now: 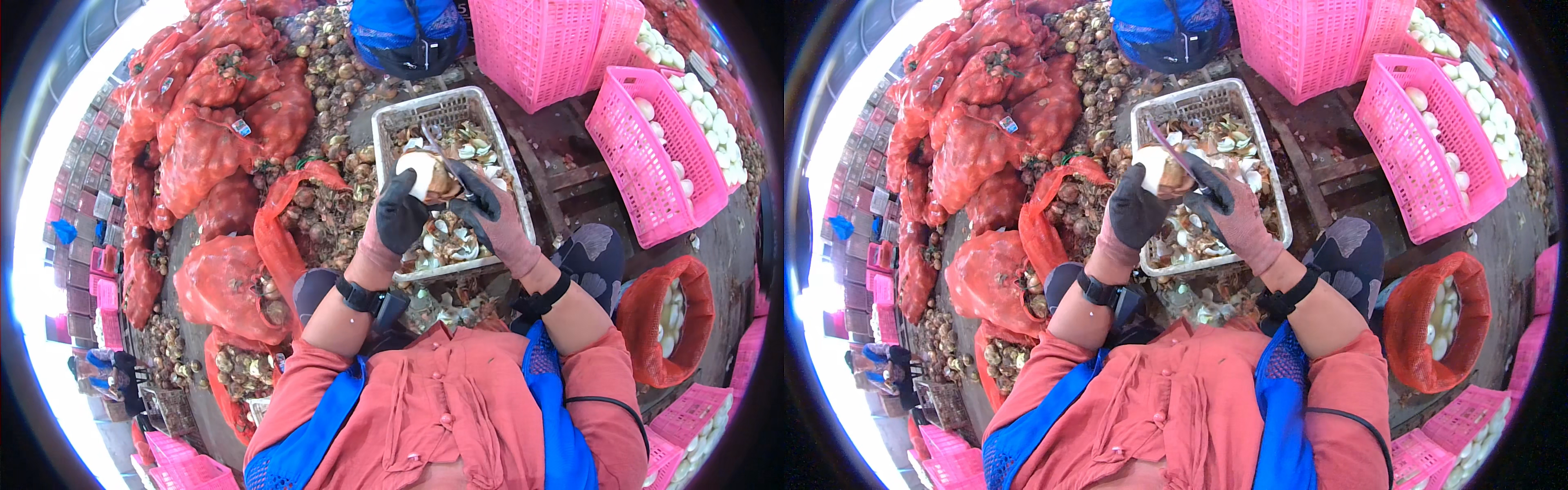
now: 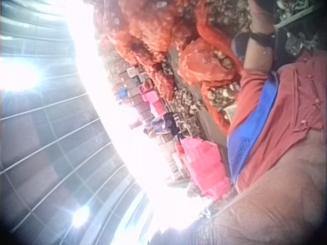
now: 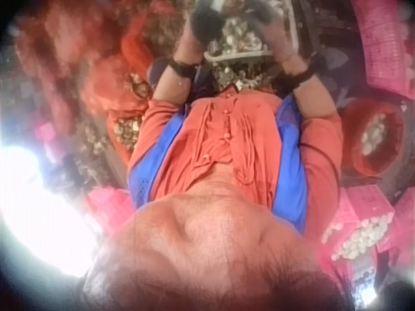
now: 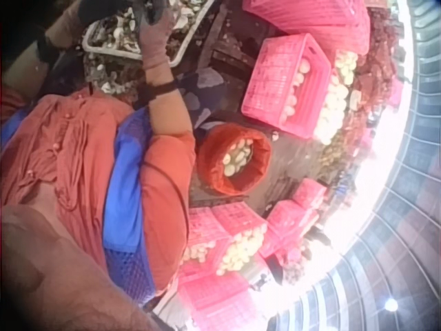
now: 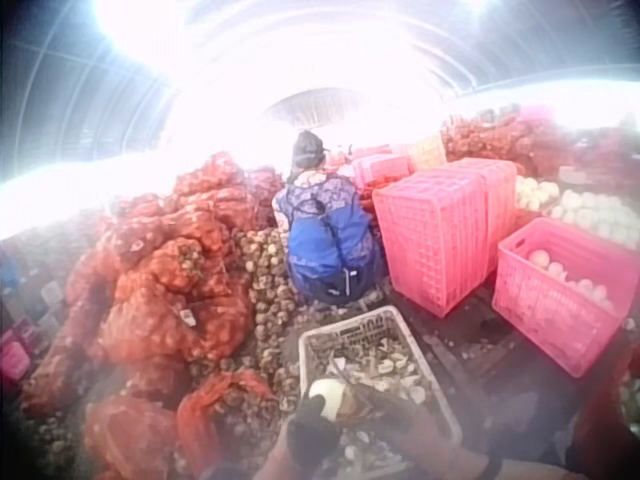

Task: The person peels onions using a small knife while sitting on the floor, placing the peeled onions into baskets and discarding the skins into a bin.

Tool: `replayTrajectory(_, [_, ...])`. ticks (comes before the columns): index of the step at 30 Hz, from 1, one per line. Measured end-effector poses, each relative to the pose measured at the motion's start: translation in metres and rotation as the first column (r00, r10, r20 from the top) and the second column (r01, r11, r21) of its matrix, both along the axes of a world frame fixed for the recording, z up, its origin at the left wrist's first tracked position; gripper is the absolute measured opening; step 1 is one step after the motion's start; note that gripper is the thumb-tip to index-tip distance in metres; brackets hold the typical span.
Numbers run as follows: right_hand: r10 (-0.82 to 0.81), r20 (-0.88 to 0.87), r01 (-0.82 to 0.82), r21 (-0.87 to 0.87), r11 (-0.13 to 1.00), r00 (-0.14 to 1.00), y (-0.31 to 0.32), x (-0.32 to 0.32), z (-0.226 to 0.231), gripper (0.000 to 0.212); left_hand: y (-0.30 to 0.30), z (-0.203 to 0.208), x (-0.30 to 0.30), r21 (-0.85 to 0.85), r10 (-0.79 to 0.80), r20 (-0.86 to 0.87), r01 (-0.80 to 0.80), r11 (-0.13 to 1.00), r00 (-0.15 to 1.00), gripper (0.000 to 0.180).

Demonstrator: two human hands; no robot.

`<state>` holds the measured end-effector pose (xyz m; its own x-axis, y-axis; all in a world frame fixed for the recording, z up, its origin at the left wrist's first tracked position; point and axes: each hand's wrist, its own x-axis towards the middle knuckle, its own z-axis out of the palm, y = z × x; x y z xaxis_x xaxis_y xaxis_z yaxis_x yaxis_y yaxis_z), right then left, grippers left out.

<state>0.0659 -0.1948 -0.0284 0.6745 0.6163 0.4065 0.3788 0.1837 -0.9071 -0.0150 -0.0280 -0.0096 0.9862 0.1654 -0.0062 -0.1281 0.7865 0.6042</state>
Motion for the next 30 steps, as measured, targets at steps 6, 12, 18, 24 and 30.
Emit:
replayTrajectory(6, [0.048, -0.173, -0.071, -0.128, 0.989, 0.984, -0.011, -0.016, 0.033, 0.068, 0.009, 0.007, 0.0, 0.084, 0.139, 0.131, -0.15, 0.985, 0.982, 0.067])
replayTrajectory(12, [-0.071, 0.329, 0.134, -0.174, 0.976, 0.942, -0.006, -0.021, 0.026, 0.078, 0.007, 0.005, -0.002, 0.216, 0.106, 0.129, -0.132, 0.968, 0.986, 0.075])
replayTrajectory(18, [-0.054, 0.267, 0.137, -0.304, 0.943, 0.962, -0.002, -0.024, 0.031, 0.07, 0.0, 0.007, -0.004, 0.328, 0.166, 0.059, -0.177, 0.928, 0.984, 0.074])
replayTrajectory(24, [-0.102, 0.557, 0.334, -0.333, 0.882, 0.824, 0.004, -0.023, 0.024, 0.07, 0.004, 0.005, -0.006, 0.455, 0.24, 0.109, -0.263, 0.851, 0.965, 0.069])
replayTrajectory(30, [-0.011, 0.241, 0.068, -0.232, 0.97, 0.971, -0.007, -0.011, -0.002, 0.062, 0.012, 0.014, -0.013, 0.207, 0.097, 0.094, -0.115, 0.972, 0.991, 0.064])
